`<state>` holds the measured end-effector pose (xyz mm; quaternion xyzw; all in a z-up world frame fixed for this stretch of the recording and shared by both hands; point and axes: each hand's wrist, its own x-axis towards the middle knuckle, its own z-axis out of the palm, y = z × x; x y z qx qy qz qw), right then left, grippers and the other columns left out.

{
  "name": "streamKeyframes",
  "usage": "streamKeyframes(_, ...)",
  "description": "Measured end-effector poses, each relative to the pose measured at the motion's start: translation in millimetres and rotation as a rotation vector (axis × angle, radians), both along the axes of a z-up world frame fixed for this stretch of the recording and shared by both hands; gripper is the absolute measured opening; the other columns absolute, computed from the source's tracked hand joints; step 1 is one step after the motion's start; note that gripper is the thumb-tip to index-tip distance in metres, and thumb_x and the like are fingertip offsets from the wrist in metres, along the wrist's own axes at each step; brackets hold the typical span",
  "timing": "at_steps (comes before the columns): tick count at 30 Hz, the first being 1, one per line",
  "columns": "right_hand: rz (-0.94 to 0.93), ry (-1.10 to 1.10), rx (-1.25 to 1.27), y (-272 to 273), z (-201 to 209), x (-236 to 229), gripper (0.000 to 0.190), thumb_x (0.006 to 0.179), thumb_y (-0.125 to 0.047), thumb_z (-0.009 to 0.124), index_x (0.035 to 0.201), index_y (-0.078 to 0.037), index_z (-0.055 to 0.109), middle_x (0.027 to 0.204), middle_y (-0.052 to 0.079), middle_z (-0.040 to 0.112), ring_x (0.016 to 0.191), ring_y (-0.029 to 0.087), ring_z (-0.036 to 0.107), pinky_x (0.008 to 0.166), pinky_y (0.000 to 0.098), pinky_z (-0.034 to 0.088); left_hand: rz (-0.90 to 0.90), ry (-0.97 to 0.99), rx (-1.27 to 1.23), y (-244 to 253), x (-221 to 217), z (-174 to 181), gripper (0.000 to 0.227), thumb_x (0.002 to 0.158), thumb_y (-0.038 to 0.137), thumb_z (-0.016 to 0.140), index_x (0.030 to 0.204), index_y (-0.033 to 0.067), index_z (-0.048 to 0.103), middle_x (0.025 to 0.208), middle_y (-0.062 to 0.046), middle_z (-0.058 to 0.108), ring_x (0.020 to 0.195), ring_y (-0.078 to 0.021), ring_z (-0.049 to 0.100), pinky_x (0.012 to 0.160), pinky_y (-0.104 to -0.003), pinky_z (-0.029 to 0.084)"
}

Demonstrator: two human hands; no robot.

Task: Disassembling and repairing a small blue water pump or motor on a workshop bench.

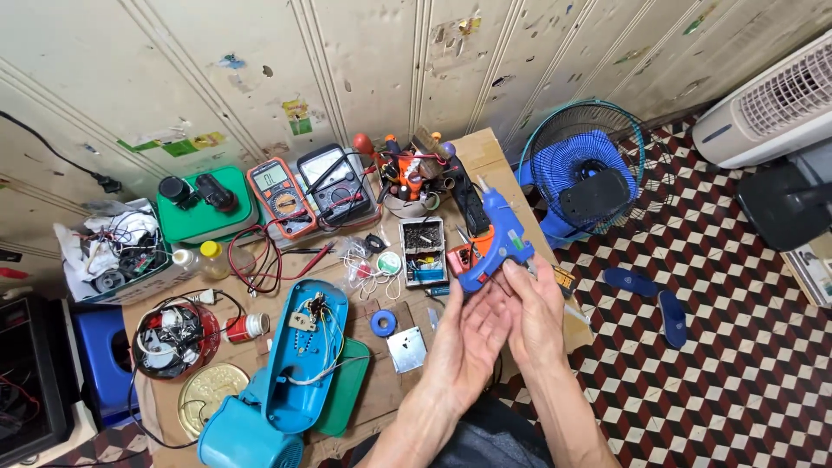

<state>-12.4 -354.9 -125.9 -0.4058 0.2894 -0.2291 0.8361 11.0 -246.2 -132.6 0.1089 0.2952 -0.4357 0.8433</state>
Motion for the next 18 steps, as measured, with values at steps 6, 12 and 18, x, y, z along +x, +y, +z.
streamKeyframes(6, 0.102, -0.022, -0.127, 9.0, 8.3, -0.9, 0.077, 0.094, -0.005, 0.061, 0.159, -0.005, 0.019, 0.122, 0.015, 0.062, 0.102, 0.016, 0.065, 0.084, 0.0276, 0.056, -0.036, -0.041, -0.117, 2.4, -7.7, -19.1, 0.048, 0.103, 0.043, 0.057, 0.12, -0.0013, 0.068, 0.096, -0.007, 0.071, 0.087, -0.014, 0.071, 0.079, -0.024, 0.061)
streamKeyframes(12, 0.146, -0.068, -0.275, 10.1, 0.1, -5.5, 0.093, 0.093, -0.003, 0.065, 0.165, -0.007, 0.007, 0.131, 0.018, 0.056, 0.101, 0.014, 0.064, 0.073, 0.0205, 0.055, -0.062, -0.071, -0.178, 2.0, -15.2, -24.7, 0.048, 0.103, 0.048, 0.053, 0.111, 0.0033, 0.067, 0.087, -0.005, 0.072, 0.075, -0.0134, 0.071, 0.065, -0.022, 0.059)
streamKeyframes(18, 0.154, -0.009, -0.267, 0.9, -7.4, -7.0, 0.095, 0.09, -0.003, 0.066, 0.165, -0.009, 0.008, 0.128, 0.017, 0.057, 0.096, 0.017, 0.061, 0.068, 0.024, 0.054, -0.128, -0.023, -0.097, 3.9, -19.7, -36.3, 0.052, 0.104, 0.053, 0.051, 0.11, 0.0031, 0.066, 0.079, -0.003, 0.068, 0.067, -0.0108, 0.067, 0.059, -0.021, 0.055)
